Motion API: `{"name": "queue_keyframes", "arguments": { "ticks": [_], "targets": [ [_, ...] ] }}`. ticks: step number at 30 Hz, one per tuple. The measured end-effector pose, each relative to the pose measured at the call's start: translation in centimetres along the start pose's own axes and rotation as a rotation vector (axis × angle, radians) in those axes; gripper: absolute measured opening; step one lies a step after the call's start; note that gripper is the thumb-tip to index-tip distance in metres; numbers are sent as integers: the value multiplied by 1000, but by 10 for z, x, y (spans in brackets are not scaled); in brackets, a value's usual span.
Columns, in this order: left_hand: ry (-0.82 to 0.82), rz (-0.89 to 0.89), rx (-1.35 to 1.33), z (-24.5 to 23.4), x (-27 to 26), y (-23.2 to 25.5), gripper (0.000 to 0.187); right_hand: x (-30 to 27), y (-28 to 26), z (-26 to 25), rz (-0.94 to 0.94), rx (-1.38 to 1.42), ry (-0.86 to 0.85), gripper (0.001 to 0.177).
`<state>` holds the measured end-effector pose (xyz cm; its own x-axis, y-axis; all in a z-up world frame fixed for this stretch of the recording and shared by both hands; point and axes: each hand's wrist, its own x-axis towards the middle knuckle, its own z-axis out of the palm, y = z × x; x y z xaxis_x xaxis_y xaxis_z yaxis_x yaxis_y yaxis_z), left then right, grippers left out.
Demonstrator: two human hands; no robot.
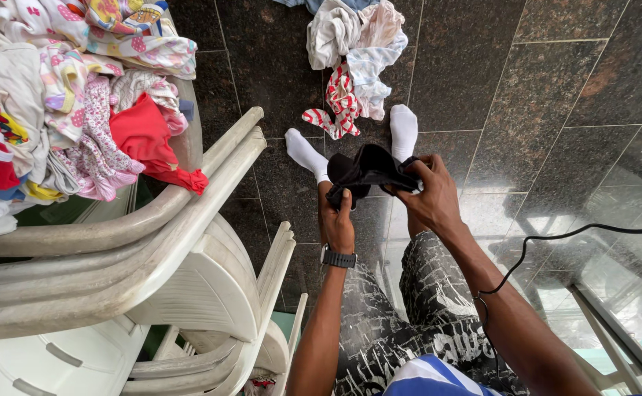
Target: The person sorts through a pile of clothes on the floor, picking up a red garment and a black-and-white striped garment, and then places them into a larger pile of clothes on a chair.
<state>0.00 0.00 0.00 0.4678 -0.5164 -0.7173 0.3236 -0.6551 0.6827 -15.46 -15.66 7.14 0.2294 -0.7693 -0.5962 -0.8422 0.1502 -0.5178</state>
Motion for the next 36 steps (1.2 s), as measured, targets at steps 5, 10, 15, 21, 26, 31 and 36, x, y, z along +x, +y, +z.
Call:
{"name": "queue_keyframes", "arguments": {
  "ticks": [5, 10, 15, 21, 26, 31, 36],
  "targets": [
    [-110, 83, -163, 28, -1, -5, 48, -4, -12, 10, -64, 71, 51, 31],
    [-270, 149, -279, 47, -14, 33, 47, -18, -37, -1, -49, 319, -79, 26],
    [-356, 152, -349, 46, -9, 48, 49, -13, -27, -6, -218, 503, -106, 21],
    [-427, 166, -202, 43, -9, 63, 27, -29, -21, -30, -186, 847, -269, 19],
    [-481, 283, -184, 47, -28, 118, 29, -48, -34, -79, -259, 508, -209, 19],
    [-522, 310, -192, 53, -56, 163, 35, -75, -50, -121, -337, 821, -172, 30],
    [-680, 401, -157, 58, -90, 202, 27, -96, -72, -172, -275, 882, -210, 29]
  ]
}}
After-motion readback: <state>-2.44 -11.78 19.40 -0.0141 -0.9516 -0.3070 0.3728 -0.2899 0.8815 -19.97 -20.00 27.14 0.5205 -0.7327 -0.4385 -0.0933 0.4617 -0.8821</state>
